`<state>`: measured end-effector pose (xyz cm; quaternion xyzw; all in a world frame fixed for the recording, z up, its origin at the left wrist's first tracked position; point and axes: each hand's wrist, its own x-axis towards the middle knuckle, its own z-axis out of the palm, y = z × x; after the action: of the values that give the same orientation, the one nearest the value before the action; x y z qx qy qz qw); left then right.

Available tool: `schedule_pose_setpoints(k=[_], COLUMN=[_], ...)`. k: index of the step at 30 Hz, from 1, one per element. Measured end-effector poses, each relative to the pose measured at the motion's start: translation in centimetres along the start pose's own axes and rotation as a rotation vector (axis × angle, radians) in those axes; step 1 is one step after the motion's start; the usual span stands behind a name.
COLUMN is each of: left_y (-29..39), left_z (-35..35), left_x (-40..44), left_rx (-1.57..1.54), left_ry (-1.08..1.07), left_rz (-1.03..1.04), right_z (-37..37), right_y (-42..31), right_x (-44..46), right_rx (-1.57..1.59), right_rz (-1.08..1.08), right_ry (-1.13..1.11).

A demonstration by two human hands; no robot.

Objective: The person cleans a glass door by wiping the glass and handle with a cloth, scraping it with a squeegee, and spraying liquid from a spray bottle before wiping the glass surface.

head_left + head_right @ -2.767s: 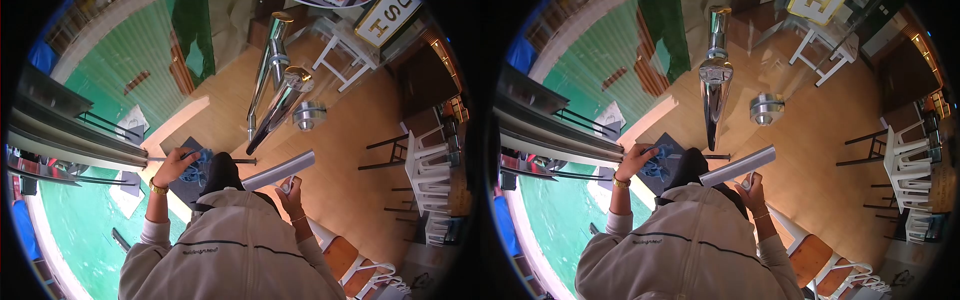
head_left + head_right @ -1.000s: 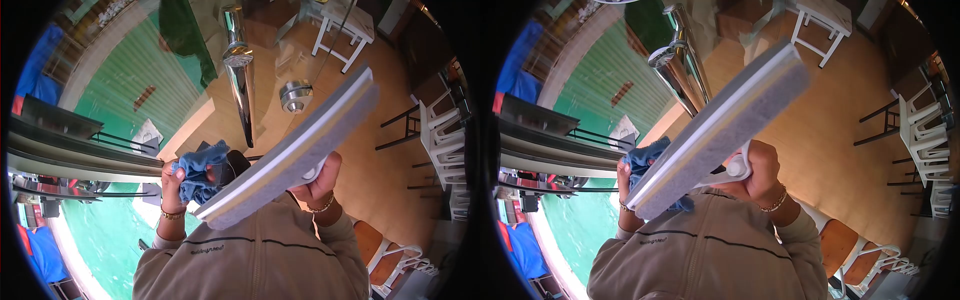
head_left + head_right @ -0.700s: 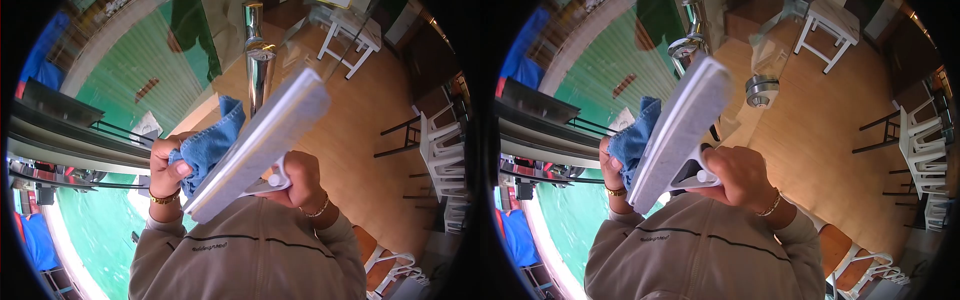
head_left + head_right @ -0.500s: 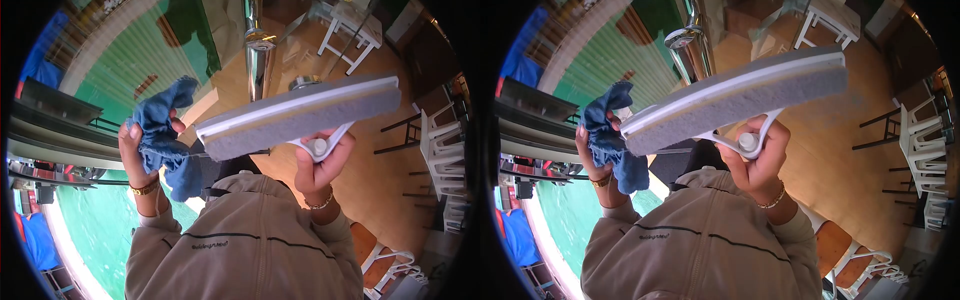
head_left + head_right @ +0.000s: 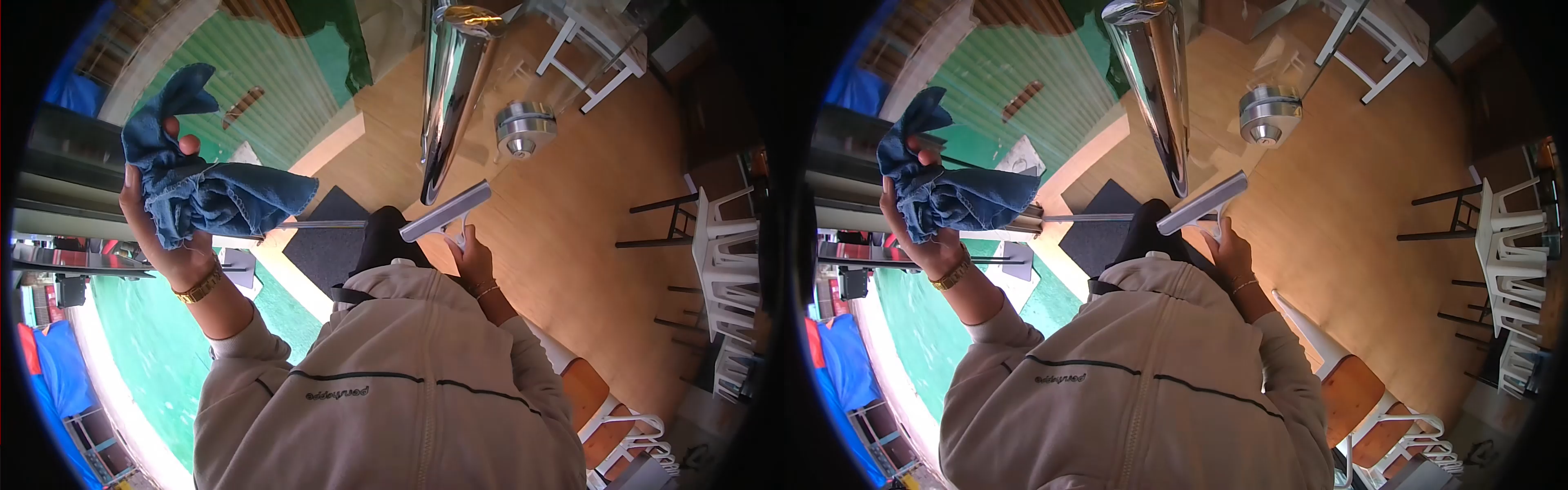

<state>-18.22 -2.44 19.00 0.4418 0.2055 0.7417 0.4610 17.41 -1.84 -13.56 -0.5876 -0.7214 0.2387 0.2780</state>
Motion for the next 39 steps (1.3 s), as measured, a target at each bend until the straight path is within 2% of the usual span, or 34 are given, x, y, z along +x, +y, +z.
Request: schedule_pose_setpoints(k=[1,3,6,7,9,10,13,15,17,20,21,23,24,25,26,27,28,29,31,32,33,34,37,39], left_y=[-0.1,-0.7,-3.1,-4.1,-5.6,-6.2,-6.5,-6.2,-5.5,-4.9,-4.7,-4.6,-4.4,-3.9,-3.1,-2.7,-2.6,-2.4,-1.8,-1.7,-1.5,-1.3,-1.2,-1.2], left_z=[0.0,0.1,1.4,2.0,3.2,4.3,6.4,7.5,9.2,10.0,9.4,7.2,5.9,4.7,4.2,3.1,2.6,0.6,-0.8,-0.9,-0.9,-1.5,-2.9,-3.6], left_x=[0.0,0.2,0.0,-0.1,-0.1,0.1,1.2,1.9,2.4,2.2,2.2,2.4,2.3,1.9,1.9,2.2,2.5,2.7,2.6,2.3,2.0,1.8,1.2,0.8], left_rx=[-0.001,0.013,0.076,0.178,0.219,0.212,0.229,0.304,0.306,0.378,0.317,0.194,0.163,0.239,0.122,0.348,0.235,0.184,0.128,0.176,0.226,0.161,0.183,0.183], left_ry=[0.01,0.019,0.056,0.1,0.032,-0.012,-0.248,-0.403,-0.464,-0.51,-0.573,-0.701,-0.65,-0.498,-0.386,-0.218,-0.09,0.002,0.067,0.134,0.204,0.113,0.155,0.159], left_rz=[-0.019,-0.06,-0.181,-0.207,-0.305,-0.302,-0.3,-0.267,-0.22,-0.158,-0.179,-0.22,-0.208,-0.14,-0.266,-0.288,-0.196,-0.224,-0.188,-0.15,-0.114,-0.117,-0.177,-0.189], right_z=[0.9,0.1,-3.6,-4.8,-7.0,-8.7,-13.6,-15.5,-15.6,-15.6,-15.7,-15.3,-15.3,-15.5,-15.8,-15.9,-16.0,-16.0,-15.6,-15.5,-15.0,-14.4,-13.4,-13.7], right_y=[2.5,4.2,1.3,-0.4,-5.6,-8.9,-13.3,-17.4,-19.9,-19.5,-19.3,-20.8,-21.8,-22.2,-22.6,-22.6,-22.6,-22.9,-24.1,-24.3,-24.0,-23.3,-22.0,-21.8], right_x=[-1.8,-4.7,-5.8,-5.0,-2.3,-1.7,0.1,1.9,2.7,3.0,3.2,3.7,4.0,4.4,4.7,5.0,5.3,5.6,6.7,7.4,7.9,8.3,8.3,8.0], right_rx=[-0.054,-0.047,0.223,0.403,0.759,0.857,0.474,0.381,0.427,0.376,0.443,0.82,0.914,0.916,0.918,0.929,0.937,0.922,0.893,0.88,0.856,0.832,0.738,0.739], right_rz=[0.191,0.172,0.142,0.047,-0.157,-0.159,-0.623,-0.783,-0.825,-0.784,-0.724,-0.544,-0.518,-0.548,-0.578,-0.618,-0.655,-0.62,-0.558,-0.54,-0.568,-0.594,-0.62,-0.632], right_ry=[-0.063,0.015,0.173,0.254,0.419,0.376,0.125,-0.005,-0.091,0.12,0.214,0.529,0.65,0.629,0.607,0.507,0.406,0.41,0.412,0.356,0.409,0.459,0.63,0.651])
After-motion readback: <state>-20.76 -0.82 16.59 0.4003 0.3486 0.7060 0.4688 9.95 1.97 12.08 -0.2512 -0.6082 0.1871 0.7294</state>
